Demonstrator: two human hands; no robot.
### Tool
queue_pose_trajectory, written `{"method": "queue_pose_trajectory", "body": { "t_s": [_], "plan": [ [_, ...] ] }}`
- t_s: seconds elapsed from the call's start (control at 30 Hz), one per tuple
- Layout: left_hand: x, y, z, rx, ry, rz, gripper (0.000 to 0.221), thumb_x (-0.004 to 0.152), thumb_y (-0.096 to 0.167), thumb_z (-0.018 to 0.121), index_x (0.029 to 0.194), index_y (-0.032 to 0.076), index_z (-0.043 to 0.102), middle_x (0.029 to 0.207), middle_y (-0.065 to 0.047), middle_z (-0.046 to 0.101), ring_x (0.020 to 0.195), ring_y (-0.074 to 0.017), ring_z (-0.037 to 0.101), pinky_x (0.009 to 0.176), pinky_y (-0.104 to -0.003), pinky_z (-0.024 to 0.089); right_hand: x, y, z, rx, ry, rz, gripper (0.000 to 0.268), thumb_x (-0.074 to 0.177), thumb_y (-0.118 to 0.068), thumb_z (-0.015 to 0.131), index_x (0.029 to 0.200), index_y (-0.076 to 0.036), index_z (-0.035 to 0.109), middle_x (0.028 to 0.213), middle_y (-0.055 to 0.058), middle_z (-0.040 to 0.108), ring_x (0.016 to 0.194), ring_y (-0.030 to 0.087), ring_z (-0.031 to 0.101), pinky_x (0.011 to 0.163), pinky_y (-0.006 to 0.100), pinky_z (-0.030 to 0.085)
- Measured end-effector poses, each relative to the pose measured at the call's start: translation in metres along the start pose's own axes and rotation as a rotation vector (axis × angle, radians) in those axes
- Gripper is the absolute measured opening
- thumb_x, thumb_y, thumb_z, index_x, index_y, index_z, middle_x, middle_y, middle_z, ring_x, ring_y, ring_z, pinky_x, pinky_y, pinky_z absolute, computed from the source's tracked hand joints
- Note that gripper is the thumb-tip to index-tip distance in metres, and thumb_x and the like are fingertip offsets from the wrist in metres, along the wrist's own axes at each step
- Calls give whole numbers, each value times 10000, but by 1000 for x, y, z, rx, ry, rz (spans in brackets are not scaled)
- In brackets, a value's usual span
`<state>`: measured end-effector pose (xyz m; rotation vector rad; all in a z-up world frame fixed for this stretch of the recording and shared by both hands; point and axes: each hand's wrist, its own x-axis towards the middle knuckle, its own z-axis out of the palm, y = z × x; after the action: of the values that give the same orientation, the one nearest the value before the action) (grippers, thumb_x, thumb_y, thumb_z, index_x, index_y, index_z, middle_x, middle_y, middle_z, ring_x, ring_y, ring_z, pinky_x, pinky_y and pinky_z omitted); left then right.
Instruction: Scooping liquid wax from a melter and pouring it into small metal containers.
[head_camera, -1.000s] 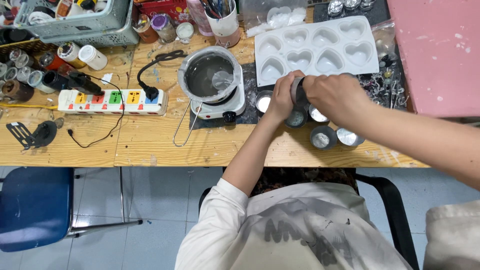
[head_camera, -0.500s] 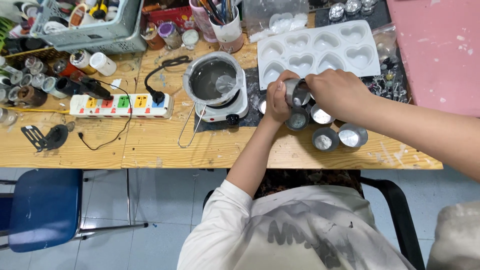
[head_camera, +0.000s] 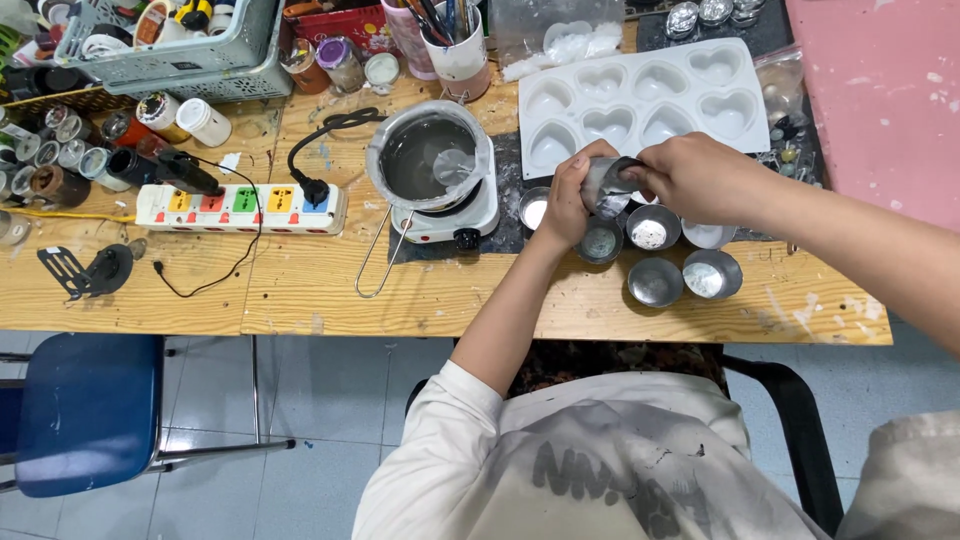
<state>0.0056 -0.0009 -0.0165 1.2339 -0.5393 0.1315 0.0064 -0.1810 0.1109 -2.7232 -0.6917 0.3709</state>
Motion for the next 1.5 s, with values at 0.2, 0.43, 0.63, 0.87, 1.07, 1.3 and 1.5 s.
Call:
{"method": "queue_pose_trajectory", "body": {
  "t_s": [0.2,0.43,0.63,0.87,1.07,1.3,1.5],
  "plan": [
    [2,-34,-6,-333,22,-137,560,1087,458,253,1009,27,602,910,-56,622,870,-156,597,810,-316,504,9,14,2,178,-157,86,404,1016,-385,568,950,-28,745,724,184,730,660,334,684,661,454,546],
    [1,-20,-6,-408,10,-139,562,1068,499,270,1035,38,590,937,-49,641,893,-141,601,830,-299,486,-9,-12,-17,56,-1,-67,396,1020,-395,582,927,-50,755,719,148,723,645,325,705,660,442,539],
    [3,-21,-8,-436,46,-151,554,1064,489,270,1040,35,586,939,-49,638,898,-137,594,837,-295,479,-31,-30,-25,-296,233,-182,377,1054,-396,548,984,-73,729,746,157,713,681,391,699,612,489,554],
    [3,-20,-6,-385,39,-134,564,1082,504,240,1041,53,576,934,-54,643,890,-149,610,833,-305,498,-36,-29,-20,-412,243,-119,389,1069,-420,506,954,-87,670,707,135,704,672,375,703,568,486,545],
    [4,-20,-2,-352,124,-209,544,1079,499,231,1079,72,568,939,-27,632,883,-123,601,812,-278,492,-34,-18,-20,-358,285,-67,527,1034,-548,558,929,-43,662,651,151,683,635,367,698,572,467,555],
    [2,-26,-3,-282,87,-193,539,1117,511,234,1062,81,555,877,3,599,762,-77,541,647,-226,436,-35,-15,-15,-580,481,-66,721,904,-755,600,825,-44,694,569,115,625,521,280,664,488,381,532],
    [3,-24,-2,-307,116,-262,527,1092,513,227,1071,99,552,865,13,601,715,-66,520,578,-214,401,-30,-12,-9,-594,553,-103,792,845,-831,582,793,-47,686,583,110,623,522,268,660,453,376,512]
  ]
}}
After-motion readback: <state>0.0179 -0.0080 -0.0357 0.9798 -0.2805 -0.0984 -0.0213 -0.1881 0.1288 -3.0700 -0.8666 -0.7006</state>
